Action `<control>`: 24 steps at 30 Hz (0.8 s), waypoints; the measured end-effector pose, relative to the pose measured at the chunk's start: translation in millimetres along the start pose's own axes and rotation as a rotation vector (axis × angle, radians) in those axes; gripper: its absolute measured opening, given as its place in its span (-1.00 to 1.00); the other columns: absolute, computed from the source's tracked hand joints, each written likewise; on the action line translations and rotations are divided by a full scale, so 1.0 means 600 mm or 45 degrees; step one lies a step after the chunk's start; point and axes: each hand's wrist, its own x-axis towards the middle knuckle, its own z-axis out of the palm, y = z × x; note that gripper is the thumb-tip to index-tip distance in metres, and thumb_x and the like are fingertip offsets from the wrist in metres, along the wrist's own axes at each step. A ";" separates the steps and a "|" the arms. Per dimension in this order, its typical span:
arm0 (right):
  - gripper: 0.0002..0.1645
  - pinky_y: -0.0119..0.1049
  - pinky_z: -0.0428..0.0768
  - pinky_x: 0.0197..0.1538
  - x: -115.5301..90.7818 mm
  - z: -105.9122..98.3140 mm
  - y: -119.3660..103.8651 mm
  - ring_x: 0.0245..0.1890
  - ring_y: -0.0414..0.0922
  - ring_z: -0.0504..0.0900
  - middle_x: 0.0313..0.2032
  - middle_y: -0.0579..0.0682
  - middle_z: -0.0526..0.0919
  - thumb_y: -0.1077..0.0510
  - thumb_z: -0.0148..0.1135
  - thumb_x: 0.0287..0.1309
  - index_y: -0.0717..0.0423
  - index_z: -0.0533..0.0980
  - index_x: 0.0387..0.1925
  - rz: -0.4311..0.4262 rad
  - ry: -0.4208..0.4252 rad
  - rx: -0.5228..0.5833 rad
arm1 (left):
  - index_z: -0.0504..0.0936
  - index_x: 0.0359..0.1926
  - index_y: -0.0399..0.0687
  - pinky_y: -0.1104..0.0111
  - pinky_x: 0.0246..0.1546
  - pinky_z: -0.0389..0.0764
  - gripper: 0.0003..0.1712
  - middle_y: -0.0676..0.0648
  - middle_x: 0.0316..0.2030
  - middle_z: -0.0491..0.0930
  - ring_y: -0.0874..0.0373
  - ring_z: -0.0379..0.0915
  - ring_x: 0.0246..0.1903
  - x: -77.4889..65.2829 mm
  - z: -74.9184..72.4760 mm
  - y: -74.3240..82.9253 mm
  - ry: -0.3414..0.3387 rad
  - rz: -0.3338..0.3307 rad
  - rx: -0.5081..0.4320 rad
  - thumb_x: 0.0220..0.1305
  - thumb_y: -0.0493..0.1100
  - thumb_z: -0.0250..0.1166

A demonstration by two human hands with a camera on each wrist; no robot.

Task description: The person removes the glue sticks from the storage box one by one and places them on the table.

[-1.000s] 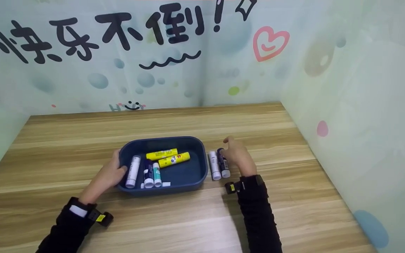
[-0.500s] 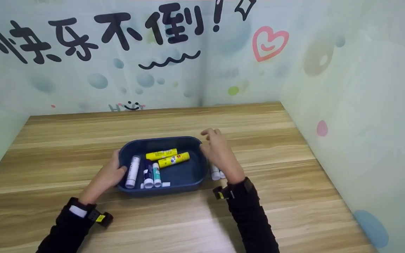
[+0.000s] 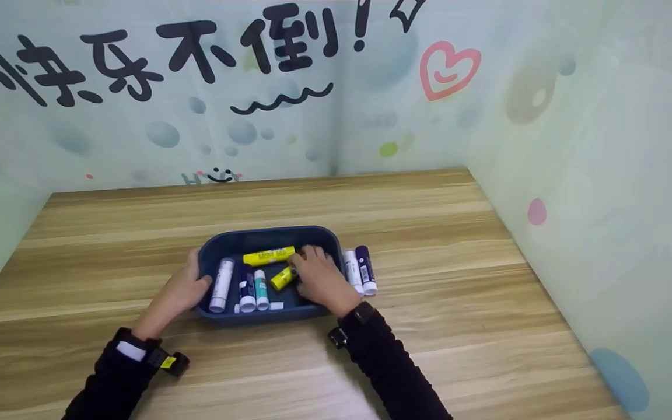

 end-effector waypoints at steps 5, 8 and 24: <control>-0.49 0.07 0.36 0.19 -0.001 -0.002 -0.003 0.13 0.22 0.32 0.12 0.26 0.39 0.34 0.17 0.04 0.13 0.44 0.10 0.104 -0.090 -0.006 | -0.05 0.35 -0.26 0.02 -0.19 0.51 -0.29 -0.44 0.00 0.47 -0.14 0.47 -0.22 0.000 0.000 0.000 -0.009 -0.007 -0.007 0.22 -0.26 0.00; -0.48 0.01 0.42 0.13 0.000 -0.002 -0.003 0.02 0.19 0.38 0.04 0.25 0.45 0.42 0.09 -0.03 0.16 0.47 0.05 0.103 -0.064 -0.035 | -0.06 0.36 -0.26 -0.01 -0.16 0.50 -0.28 -0.45 0.02 0.46 -0.16 0.48 -0.19 -0.001 -0.001 0.001 -0.013 -0.009 -0.009 0.22 -0.26 0.00; -0.66 -0.18 0.44 -0.09 0.004 -0.009 0.004 -0.19 -0.03 0.40 -0.20 0.09 0.50 0.19 0.29 0.05 0.24 0.53 -0.11 0.046 0.007 0.182 | -0.03 0.35 -0.26 0.00 -0.16 0.51 -0.30 -0.48 0.05 0.44 -0.17 0.48 -0.18 -0.001 -0.001 0.000 -0.006 0.023 -0.038 0.21 -0.27 -0.02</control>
